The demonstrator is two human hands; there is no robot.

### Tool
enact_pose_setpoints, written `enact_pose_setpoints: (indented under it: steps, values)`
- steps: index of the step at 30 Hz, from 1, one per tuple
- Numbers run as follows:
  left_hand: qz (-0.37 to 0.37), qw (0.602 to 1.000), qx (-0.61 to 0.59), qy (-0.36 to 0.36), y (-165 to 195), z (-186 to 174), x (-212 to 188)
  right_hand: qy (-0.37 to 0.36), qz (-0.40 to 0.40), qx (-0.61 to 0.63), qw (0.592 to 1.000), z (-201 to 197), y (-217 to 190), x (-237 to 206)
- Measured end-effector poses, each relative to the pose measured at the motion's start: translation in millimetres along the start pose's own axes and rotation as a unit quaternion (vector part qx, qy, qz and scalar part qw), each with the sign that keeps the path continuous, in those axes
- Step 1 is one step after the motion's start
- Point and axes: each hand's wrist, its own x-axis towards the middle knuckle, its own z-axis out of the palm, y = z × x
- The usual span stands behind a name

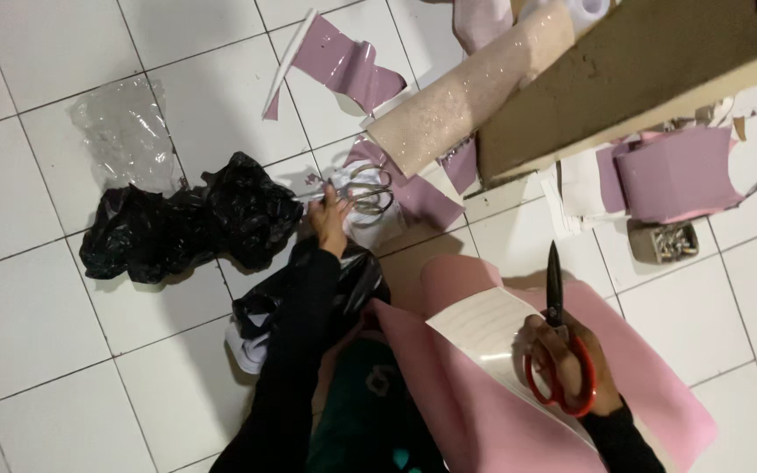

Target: The person sits on the floor of a craft workshop and assembles cut paper decorations. They squeeze glue from a bottle onto paper strips, press cutout pieces together, then use scissors to cut a sheet of ruled paper into pieces, adding to a pile of finished cutouts on the floor.

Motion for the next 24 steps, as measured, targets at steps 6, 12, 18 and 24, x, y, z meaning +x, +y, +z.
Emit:
enact_pose_setpoints:
  steps: [6, 12, 18, 24]
  values:
    - [-0.028, 0.992, -0.091, 0.082, 29.2, 0.3, 58.2, -0.028, -0.001, 0.014, 1.000, 16.0, -14.7, 82.2]
    - [-0.075, 0.996, -0.046, -0.015, 105.8, 170.0, 199.8, -0.023, 0.020, 0.003, 1.000, 12.8, -2.0, 111.6]
    - [-0.107, 0.989, 0.059, -0.080, 104.4, 251.2, 207.7, -0.007, 0.044, 0.004, 0.999, -2.3, 28.0, 114.4]
    - [-0.076, 0.983, 0.077, -0.151, 101.4, 267.8, 170.9, 0.008, 0.035, 0.019, 0.999, -5.8, 29.6, 102.1]
